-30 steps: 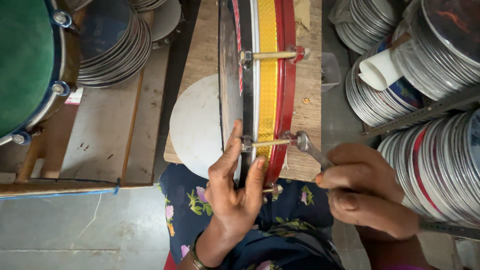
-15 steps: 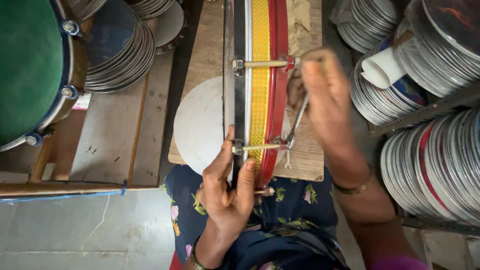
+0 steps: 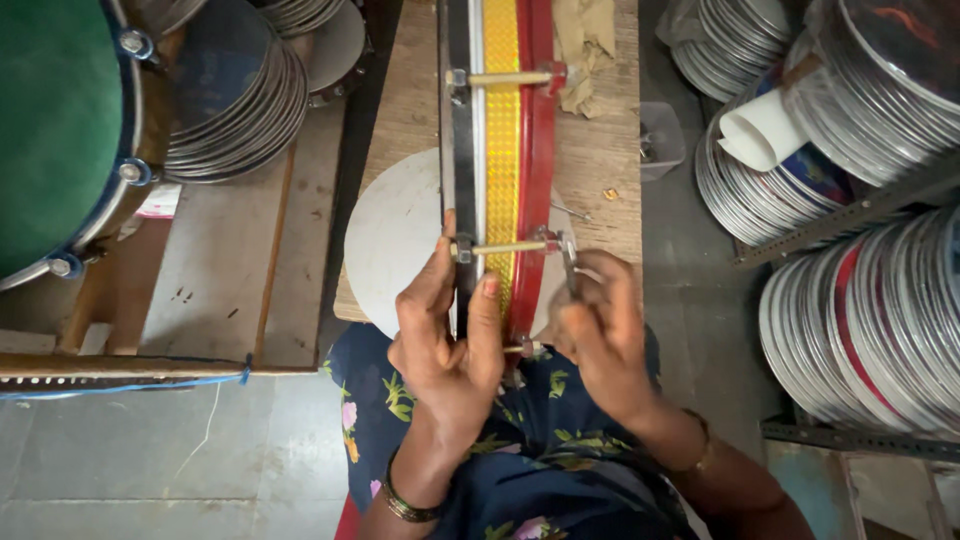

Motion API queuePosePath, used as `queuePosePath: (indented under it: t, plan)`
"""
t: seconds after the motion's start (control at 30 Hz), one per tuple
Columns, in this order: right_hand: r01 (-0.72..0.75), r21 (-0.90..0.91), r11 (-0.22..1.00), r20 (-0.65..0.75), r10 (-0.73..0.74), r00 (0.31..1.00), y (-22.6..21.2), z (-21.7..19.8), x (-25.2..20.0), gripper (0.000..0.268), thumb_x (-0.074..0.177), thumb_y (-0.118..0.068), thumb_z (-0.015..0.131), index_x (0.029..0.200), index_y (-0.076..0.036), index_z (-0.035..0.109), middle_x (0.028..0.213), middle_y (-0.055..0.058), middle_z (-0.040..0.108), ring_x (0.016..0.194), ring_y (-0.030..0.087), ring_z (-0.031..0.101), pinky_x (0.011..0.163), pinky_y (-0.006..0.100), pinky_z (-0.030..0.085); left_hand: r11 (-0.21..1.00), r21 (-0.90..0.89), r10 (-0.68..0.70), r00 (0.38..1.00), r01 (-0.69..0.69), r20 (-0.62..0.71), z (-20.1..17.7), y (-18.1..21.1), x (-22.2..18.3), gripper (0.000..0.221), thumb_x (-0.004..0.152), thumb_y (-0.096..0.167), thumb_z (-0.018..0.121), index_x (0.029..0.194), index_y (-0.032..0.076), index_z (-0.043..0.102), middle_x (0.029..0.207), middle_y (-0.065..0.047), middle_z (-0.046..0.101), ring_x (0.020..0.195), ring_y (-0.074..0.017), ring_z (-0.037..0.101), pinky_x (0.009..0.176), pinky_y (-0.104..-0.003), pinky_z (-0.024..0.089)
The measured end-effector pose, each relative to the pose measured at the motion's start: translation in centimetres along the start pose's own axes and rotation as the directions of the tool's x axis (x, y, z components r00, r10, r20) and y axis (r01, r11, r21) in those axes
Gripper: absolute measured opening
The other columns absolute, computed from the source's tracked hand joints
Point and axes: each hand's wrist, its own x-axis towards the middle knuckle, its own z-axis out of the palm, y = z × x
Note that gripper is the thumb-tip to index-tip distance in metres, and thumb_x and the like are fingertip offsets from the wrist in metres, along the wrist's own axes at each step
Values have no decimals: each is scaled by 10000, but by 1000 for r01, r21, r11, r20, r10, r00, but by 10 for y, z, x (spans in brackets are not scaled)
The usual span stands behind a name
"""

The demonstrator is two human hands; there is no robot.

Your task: The person repairs a small drum by hand and using a wrench. The person inserts long metal bolts through the drum's rim, positions them through the body of the instrument, and tightens the nuts using a wrench while holding the bolts in place.

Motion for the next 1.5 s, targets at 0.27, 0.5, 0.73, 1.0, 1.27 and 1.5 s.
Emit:
queuePosePath:
  t: [0.27,0.5,0.73,1.0,1.27,1.5]
  plan:
    - [363,-256,896,168,-328,930,-39,-49,-8,125,1085,-37,563,1186,34,583,878,133,648,573,105,594,481,234,501,996,-77,-35,999,37,27,4,-1,-3,445,1118,-32,601,1499,-81,377,1540,-256,501,1381,-235,596,1169,-313,513]
    - [211,40,977,88,-214,973,-29,-94,14,200,1062,-48,632,1246,26,608,918,129,697,669,118,669,574,243,565,996,-31,-81,996,83,48,3,0,-2,515,1141,-52,609,1568,-46,321,1585,-207,467,1460,-240,531,1233,-310,458]
    - [69,-740,669,100,8,995,112,-119,47,191,987,21,613,1170,23,668,1085,181,713,940,289,728,805,364,590,994,-25,-107,992,109,70,1,-2,-2,505,1167,-49,594,1588,-27,315,1618,-182,430,1424,-199,487,1256,-288,431]
    - [129,-854,503,191,73,979,215,-117,60,382,885,55,536,1224,-34,687,1125,190,706,953,363,687,818,446,547,993,15,-118,993,118,28,3,-4,-5,516,1146,-36,634,1570,-36,342,1594,-166,461,1382,-173,531,1218,-271,445]
    - [-408,-907,107,-256,629,734,211,-127,58,508,914,-470,735,1008,20,646,899,227,715,894,383,695,808,483,525,990,-25,-139,989,140,55,3,1,-3,516,1120,-34,637,1547,-65,350,1567,-215,478,1382,-216,582,1174,-290,499]
    - [-377,-897,230,-175,600,781,259,-144,42,473,859,-457,770,913,8,701,848,200,735,811,352,708,749,453,535,997,-45,-60,996,63,69,7,1,3,489,1127,-13,621,1522,-76,340,1559,-246,473,1407,-260,588,1183,-324,531]
